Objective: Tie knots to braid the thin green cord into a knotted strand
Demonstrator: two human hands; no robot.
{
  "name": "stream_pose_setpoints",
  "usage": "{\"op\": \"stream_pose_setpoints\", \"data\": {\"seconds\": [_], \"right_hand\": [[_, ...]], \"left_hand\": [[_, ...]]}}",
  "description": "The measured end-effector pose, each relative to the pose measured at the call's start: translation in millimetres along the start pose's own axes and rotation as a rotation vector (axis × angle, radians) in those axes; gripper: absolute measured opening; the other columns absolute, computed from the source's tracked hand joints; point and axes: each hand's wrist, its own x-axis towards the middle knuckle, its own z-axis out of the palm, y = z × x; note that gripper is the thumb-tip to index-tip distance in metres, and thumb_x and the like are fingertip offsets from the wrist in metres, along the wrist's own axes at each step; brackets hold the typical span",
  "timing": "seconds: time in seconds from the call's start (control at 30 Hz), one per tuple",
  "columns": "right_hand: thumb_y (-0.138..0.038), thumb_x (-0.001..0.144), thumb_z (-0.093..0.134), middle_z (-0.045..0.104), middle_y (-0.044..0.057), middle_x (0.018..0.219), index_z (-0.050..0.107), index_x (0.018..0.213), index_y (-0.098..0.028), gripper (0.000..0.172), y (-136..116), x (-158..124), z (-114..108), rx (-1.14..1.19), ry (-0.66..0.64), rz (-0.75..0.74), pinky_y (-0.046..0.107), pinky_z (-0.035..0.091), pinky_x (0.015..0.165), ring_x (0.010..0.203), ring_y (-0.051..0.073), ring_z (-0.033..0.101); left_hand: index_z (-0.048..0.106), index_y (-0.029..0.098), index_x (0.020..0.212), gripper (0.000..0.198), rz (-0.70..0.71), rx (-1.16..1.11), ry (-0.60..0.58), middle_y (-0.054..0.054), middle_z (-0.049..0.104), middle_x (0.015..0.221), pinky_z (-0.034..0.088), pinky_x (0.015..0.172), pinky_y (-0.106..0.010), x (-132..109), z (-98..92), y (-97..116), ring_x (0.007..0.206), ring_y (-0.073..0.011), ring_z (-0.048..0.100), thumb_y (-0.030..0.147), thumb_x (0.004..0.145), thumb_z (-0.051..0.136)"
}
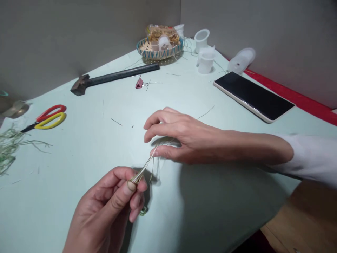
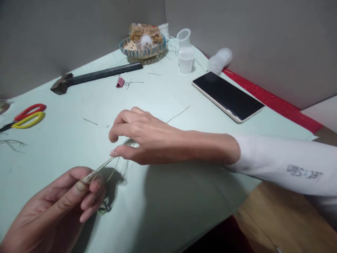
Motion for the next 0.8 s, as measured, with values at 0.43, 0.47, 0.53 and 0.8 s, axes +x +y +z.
{"op": "stream_pose_setpoints", "data": {"seconds": [0.43, 0.47, 0.53, 0.8], "right_hand": [[-0.015, 0.090, 0.048, 0.057, 0.007, 0.083, 0.067, 0.084, -0.010, 0.021, -3.8, -4.3, 7.4, -0.323, 0.147, -0.168, 0.033, 0.034, 0.074, 0.079, 0.016, 0.045], [-0.013, 0.088, 0.049, 0.058, 0.010, 0.088, 0.067, 0.091, -0.008, 0.019, 0.0, -2.9, 5.4, -0.322, 0.178, -0.150, 0.033, 0.035, 0.076, 0.083, 0.018, 0.047], [-0.012, 0.087, 0.050, 0.059, 0.012, 0.093, 0.066, 0.099, -0.005, 0.021, 0.5, -2.1, 2.4, -0.308, 0.251, -0.150, 0.034, 0.036, 0.077, 0.087, 0.019, 0.049], [-0.020, 0.089, 0.051, 0.047, 0.000, 0.071, 0.057, 0.071, -0.016, 0.020, -29.3, -11.2, 21.8, -0.426, -0.088, -0.255, 0.032, 0.026, 0.063, 0.066, 0.015, 0.032]], "left_hand": [[0.068, 0.016, 0.073, 0.010, -0.068, -0.212, -0.057, 0.001, 0.057, 0.061, 0.034, 0.042, -0.014, 1.8, 0.7, 0.1, 0.044, -0.0031, 0.036, 0.025, 0.076, 0.071], [0.068, 0.016, 0.072, 0.011, -0.067, -0.218, -0.055, 0.001, 0.057, 0.063, 0.034, 0.041, -0.014, 1.7, 1.0, 0.5, 0.045, -0.0031, 0.035, 0.025, 0.075, 0.071], [0.067, 0.015, 0.072, 0.011, -0.078, -0.218, -0.053, 0.000, 0.057, 0.066, 0.034, 0.042, -0.014, 0.4, 2.2, 1.6, 0.046, -0.0036, 0.034, 0.025, 0.076, 0.071], [0.066, 0.016, 0.074, 0.012, -0.121, -0.230, -0.062, 0.000, 0.052, 0.066, 0.035, 0.048, -0.016, -6.5, 6.8, 3.3, 0.051, -0.0061, 0.032, 0.024, 0.082, 0.062]]}}
